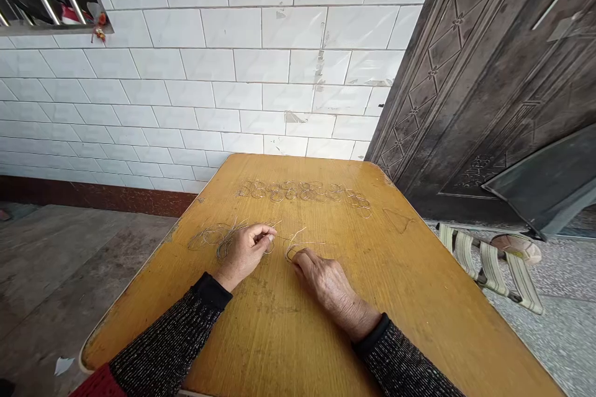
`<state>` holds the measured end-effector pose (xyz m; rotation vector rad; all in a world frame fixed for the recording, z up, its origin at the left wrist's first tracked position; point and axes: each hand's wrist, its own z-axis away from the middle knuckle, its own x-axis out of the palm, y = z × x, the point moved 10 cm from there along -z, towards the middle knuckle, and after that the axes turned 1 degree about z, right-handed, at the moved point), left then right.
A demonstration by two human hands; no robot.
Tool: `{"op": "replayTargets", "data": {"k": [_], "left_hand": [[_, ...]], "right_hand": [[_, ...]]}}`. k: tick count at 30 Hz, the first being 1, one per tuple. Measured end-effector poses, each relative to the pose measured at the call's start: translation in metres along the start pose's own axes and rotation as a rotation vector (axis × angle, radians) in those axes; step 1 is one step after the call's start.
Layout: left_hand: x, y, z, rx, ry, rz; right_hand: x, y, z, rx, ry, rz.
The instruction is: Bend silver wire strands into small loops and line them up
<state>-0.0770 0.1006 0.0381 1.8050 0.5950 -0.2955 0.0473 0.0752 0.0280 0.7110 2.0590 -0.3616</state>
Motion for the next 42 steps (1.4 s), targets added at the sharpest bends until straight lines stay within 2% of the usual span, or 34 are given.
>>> {"op": "replayTargets", "data": {"k": [5,9,13,15,20,24,26,28,31,36,39,42], "left_hand": [[0.003,0.002,0.001,0.053,-0.019,-0.042],[0.005,0.002,0.003,0.080,-0.025,-0.055],[0.008,0.003,0.003,0.085,-0.043,-0.068],[0.013,0.000,0.004,0.046,-0.068,-0.041],[0.036,-0.017,0.009,-0.100,-0.225,0.157],[0.040,-0.013,0.012,-0.091,-0.233,0.204],[0.044,-0.013,0.015,-0.138,-0.261,0.230],[0.051,-0.014,0.021,-0.233,-0.314,0.324],[0.063,-0.012,0.030,-0.347,-0.380,0.545],[0.068,-0.015,0.033,-0.416,-0.356,0.733],[0.072,-0.016,0.034,-0.457,-0.364,0.834],[0.076,-0.013,0.035,-0.474,-0.404,0.890]], "right_hand": [[-0.007,0.004,-0.003,0.041,0.034,-0.147],[-0.006,0.014,-0.002,0.131,-0.008,-0.247],[-0.006,0.009,-0.001,0.091,-0.072,-0.386],[-0.007,0.008,0.000,0.086,-0.075,-0.423],[-0.010,0.013,0.001,0.132,-0.040,-0.422],[-0.018,0.020,0.002,0.176,0.049,-0.471],[-0.022,0.021,0.002,0.185,0.076,-0.503],[-0.025,0.017,0.002,0.158,0.070,-0.532],[-0.028,0.002,0.002,0.047,0.022,-0.531],[-0.034,-0.021,0.005,-0.110,0.015,-0.511],[-0.046,-0.024,0.007,-0.127,0.101,-0.561],[-0.058,-0.015,0.007,-0.052,0.185,-0.677]]}}
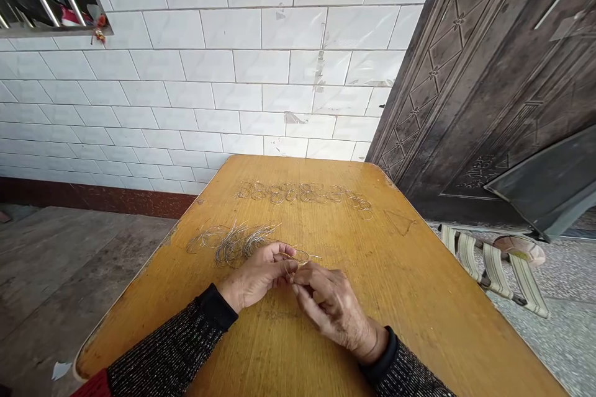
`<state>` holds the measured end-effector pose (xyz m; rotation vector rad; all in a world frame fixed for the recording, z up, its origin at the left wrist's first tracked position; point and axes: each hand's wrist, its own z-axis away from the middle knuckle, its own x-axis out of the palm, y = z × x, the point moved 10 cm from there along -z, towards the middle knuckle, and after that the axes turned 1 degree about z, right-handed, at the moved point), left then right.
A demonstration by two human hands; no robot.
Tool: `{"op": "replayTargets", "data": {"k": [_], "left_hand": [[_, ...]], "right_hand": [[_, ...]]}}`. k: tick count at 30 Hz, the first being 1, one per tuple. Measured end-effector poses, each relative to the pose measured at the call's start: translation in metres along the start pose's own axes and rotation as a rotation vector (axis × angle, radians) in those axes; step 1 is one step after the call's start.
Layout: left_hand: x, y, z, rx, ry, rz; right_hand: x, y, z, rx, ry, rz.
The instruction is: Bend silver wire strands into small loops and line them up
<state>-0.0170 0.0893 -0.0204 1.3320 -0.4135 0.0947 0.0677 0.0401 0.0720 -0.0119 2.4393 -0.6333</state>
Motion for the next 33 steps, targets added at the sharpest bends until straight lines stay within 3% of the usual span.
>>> {"op": "replayTargets", "data": {"k": [2,6,11,14,17,19,22,24,26,33], "left_hand": [[0.000,0.002,0.001,-0.003,0.002,-0.025],[-0.004,0.010,0.004,0.013,0.025,-0.165],[-0.005,-0.001,0.009,-0.079,-0.015,-0.562],[0.002,-0.003,0.013,-0.097,-0.077,-0.700],[0.009,0.004,0.016,-0.062,-0.091,-0.689],[0.013,0.013,0.016,-0.003,-0.079,-0.575],[0.015,0.028,0.015,0.137,-0.035,-0.404],[0.012,0.035,0.013,0.201,0.020,-0.398],[0.007,0.036,0.012,0.217,0.081,-0.449],[0.002,0.039,0.014,0.246,0.151,-0.612]], "right_hand": [[-0.015,0.012,-0.001,0.122,0.103,-0.091],[-0.039,0.064,0.014,0.544,0.354,-0.333],[-0.028,0.099,0.022,0.694,0.461,-0.701],[-0.023,0.101,0.020,0.692,0.474,-0.802],[-0.025,0.093,0.016,0.647,0.425,-0.707],[-0.027,0.082,0.011,0.568,0.345,-0.511],[-0.017,0.051,0.000,0.313,0.123,-0.091],[-0.001,0.034,-0.002,0.158,-0.023,0.145],[0.006,0.028,-0.001,0.101,-0.077,0.263],[-0.027,0.046,0.004,0.269,0.230,0.172]]}}
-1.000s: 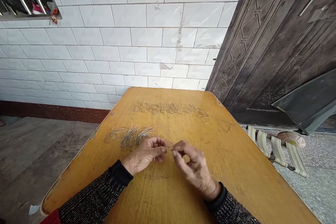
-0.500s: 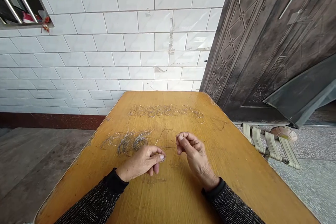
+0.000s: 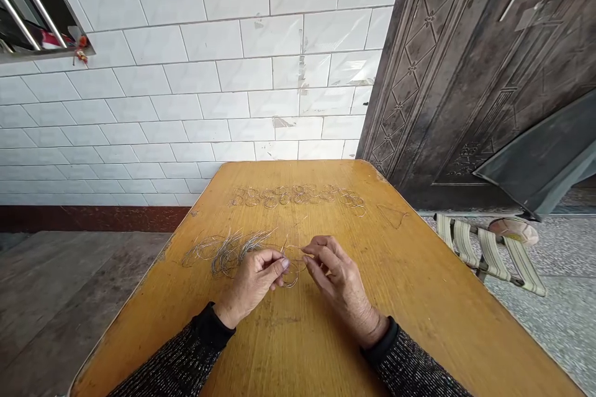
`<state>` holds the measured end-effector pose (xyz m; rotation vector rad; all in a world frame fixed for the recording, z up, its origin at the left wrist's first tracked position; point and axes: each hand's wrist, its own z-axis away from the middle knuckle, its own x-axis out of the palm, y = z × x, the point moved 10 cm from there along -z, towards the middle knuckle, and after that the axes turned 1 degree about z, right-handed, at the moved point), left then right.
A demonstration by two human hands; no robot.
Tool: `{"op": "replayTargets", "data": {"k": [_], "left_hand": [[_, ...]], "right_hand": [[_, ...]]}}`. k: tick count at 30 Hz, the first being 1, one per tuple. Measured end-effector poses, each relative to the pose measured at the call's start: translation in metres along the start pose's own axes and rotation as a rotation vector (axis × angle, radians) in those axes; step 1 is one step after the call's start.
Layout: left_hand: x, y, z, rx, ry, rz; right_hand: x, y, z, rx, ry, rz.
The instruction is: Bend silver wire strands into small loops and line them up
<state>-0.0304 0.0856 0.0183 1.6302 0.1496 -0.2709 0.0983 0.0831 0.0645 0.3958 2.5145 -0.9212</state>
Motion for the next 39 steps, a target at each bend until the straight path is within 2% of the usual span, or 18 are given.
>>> {"op": "replayTargets", "data": {"k": [3,6,8,11,14,17,19,21,23,27,32,36,39], "left_hand": [[-0.003,0.010,0.001,0.100,0.054,-0.174],[-0.001,0.028,0.008,0.298,0.122,-0.461],[0.007,0.036,0.014,0.397,0.129,-0.639],[0.015,0.038,0.019,0.441,0.116,-0.733],[0.013,0.041,0.019,0.434,0.099,-0.612],[0.011,0.042,0.017,0.390,0.071,-0.495],[0.012,0.040,0.015,0.358,0.044,-0.449],[0.013,0.034,0.013,0.320,0.013,-0.382],[0.014,0.024,0.010,0.238,-0.024,-0.268],[0.013,0.002,0.004,0.049,-0.056,-0.025],[0.004,0.001,0.001,0.013,0.015,0.072],[-0.001,0.004,0.002,0.020,0.055,0.083],[0.002,0.007,0.001,0.033,0.021,0.048]], "right_hand": [[0.005,0.002,0.000,0.019,-0.050,-0.005],[0.016,0.001,0.003,0.067,-0.134,-0.066],[0.020,-0.001,0.004,0.095,-0.144,-0.136],[0.021,-0.003,0.003,0.127,-0.137,-0.272],[0.019,0.005,0.003,0.202,-0.109,-0.370],[0.007,0.017,0.002,0.248,-0.010,-0.320],[0.003,0.013,-0.001,0.178,-0.006,-0.242],[0.005,0.004,-0.003,0.089,-0.068,-0.184],[0.010,0.004,-0.003,0.085,-0.120,-0.174],[0.018,0.024,0.002,0.309,-0.134,-0.329],[0.038,0.038,0.011,0.542,-0.219,-0.615],[0.048,0.034,0.013,0.585,-0.334,-0.704],[0.047,0.031,0.011,0.558,-0.334,-0.693]]}}
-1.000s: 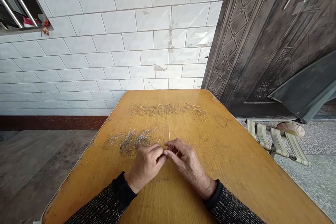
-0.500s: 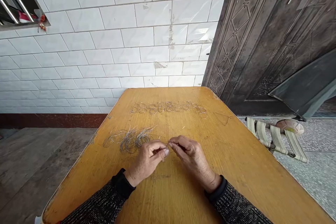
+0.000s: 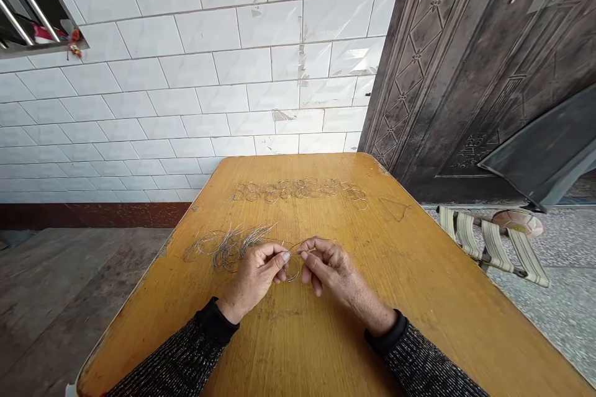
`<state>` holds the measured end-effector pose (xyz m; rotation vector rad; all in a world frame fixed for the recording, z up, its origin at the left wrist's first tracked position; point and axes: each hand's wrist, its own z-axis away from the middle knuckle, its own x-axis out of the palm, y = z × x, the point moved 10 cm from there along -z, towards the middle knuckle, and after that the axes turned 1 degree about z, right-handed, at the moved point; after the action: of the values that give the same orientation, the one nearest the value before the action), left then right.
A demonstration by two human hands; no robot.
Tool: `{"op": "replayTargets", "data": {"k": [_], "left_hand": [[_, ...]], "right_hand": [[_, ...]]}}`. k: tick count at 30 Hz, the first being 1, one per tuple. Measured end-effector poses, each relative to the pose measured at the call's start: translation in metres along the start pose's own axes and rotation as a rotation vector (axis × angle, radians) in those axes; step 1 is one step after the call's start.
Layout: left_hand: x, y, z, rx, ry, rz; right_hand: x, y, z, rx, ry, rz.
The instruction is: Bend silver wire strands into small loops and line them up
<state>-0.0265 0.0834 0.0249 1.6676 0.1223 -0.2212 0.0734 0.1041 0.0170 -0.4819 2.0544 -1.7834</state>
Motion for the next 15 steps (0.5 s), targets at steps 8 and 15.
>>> {"op": "replayTargets", "data": {"k": [8,15], "left_hand": [[-0.005,0.000,-0.001,-0.015,0.029,-0.004],[-0.010,-0.009,-0.003,-0.036,0.050,0.077]], "right_hand": [[0.001,-0.003,0.002,-0.016,-0.031,0.055],[-0.001,0.005,0.000,0.028,0.002,0.035]]}}
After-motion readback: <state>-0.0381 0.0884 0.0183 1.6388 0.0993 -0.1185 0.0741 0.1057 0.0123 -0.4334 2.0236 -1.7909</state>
